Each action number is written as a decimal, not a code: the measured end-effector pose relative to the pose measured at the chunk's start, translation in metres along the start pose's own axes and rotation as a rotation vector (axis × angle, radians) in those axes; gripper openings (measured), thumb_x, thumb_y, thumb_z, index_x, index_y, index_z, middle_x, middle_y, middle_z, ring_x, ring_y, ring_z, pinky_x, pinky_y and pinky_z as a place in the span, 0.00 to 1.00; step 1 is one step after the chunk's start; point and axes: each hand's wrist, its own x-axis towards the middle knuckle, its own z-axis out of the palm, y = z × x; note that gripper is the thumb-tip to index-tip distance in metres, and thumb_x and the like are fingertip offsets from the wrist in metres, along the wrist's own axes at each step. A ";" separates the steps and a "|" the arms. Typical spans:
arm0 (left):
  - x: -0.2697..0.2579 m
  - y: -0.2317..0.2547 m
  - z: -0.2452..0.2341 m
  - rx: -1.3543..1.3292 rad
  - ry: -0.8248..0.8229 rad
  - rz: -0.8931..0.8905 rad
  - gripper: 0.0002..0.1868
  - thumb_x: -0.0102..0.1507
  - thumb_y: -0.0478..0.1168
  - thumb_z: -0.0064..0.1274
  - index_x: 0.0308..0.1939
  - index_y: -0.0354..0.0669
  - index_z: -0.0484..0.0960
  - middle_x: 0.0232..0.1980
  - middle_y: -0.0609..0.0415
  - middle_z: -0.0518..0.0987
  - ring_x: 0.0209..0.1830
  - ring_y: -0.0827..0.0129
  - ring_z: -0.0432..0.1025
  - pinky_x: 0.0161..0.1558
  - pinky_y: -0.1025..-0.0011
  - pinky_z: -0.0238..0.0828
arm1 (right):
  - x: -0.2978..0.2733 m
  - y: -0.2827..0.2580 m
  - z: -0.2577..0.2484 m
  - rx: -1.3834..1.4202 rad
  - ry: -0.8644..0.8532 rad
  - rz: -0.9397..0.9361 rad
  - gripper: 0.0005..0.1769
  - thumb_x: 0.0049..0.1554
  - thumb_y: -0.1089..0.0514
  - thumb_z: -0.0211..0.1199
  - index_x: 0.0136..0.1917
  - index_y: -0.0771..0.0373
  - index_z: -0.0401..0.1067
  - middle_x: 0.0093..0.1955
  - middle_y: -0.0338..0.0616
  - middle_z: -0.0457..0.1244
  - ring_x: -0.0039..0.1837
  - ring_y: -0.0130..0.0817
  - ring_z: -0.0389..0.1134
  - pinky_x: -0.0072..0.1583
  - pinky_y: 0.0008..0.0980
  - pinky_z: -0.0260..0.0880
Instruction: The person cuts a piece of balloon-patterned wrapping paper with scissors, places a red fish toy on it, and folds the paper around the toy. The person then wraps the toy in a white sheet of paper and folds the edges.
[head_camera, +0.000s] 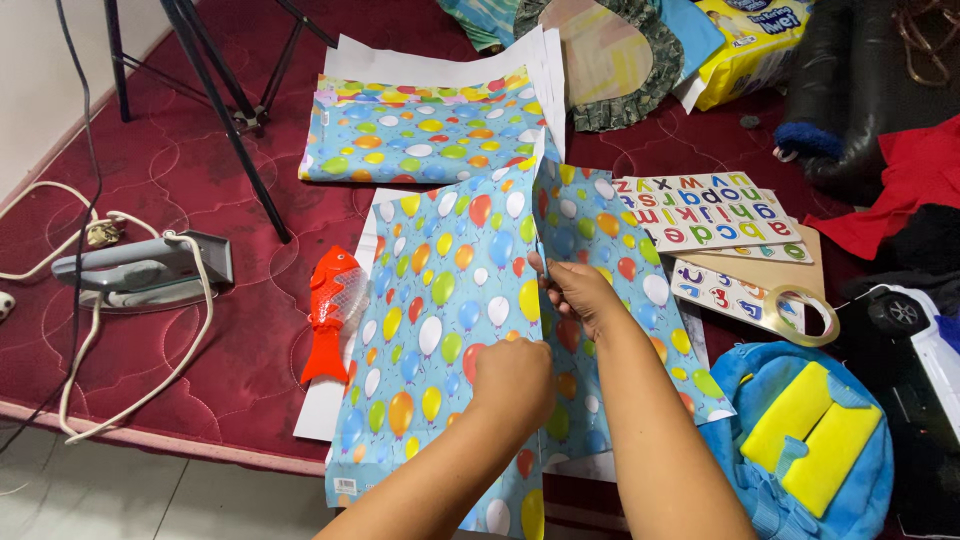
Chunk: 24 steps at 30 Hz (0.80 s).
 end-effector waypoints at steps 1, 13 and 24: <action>0.000 0.000 0.000 0.001 0.001 -0.002 0.06 0.55 0.38 0.57 0.35 0.43 0.84 0.37 0.43 0.83 0.37 0.52 0.80 0.34 0.59 0.76 | 0.000 0.001 -0.001 -0.007 -0.003 -0.002 0.25 0.50 0.34 0.72 0.35 0.57 0.71 0.28 0.29 0.57 0.28 0.16 0.52 0.30 0.17 0.48; 0.005 -0.032 -0.006 -0.038 0.114 -0.213 0.17 0.48 0.41 0.61 0.39 0.38 0.79 0.37 0.43 0.83 0.34 0.49 0.80 0.39 0.57 0.75 | 0.009 0.068 -0.066 -0.785 0.424 -0.095 0.27 0.49 0.30 0.71 0.53 0.47 0.80 0.54 0.42 0.65 0.56 0.39 0.64 0.57 0.39 0.65; 0.008 -0.022 0.008 -0.109 0.337 -0.182 0.11 0.59 0.41 0.53 0.40 0.36 0.79 0.41 0.37 0.81 0.34 0.43 0.79 0.36 0.49 0.76 | -0.021 0.134 -0.172 -0.922 0.764 -0.070 0.33 0.42 0.55 0.73 0.63 0.48 0.75 0.59 0.51 0.68 0.62 0.50 0.69 0.60 0.46 0.70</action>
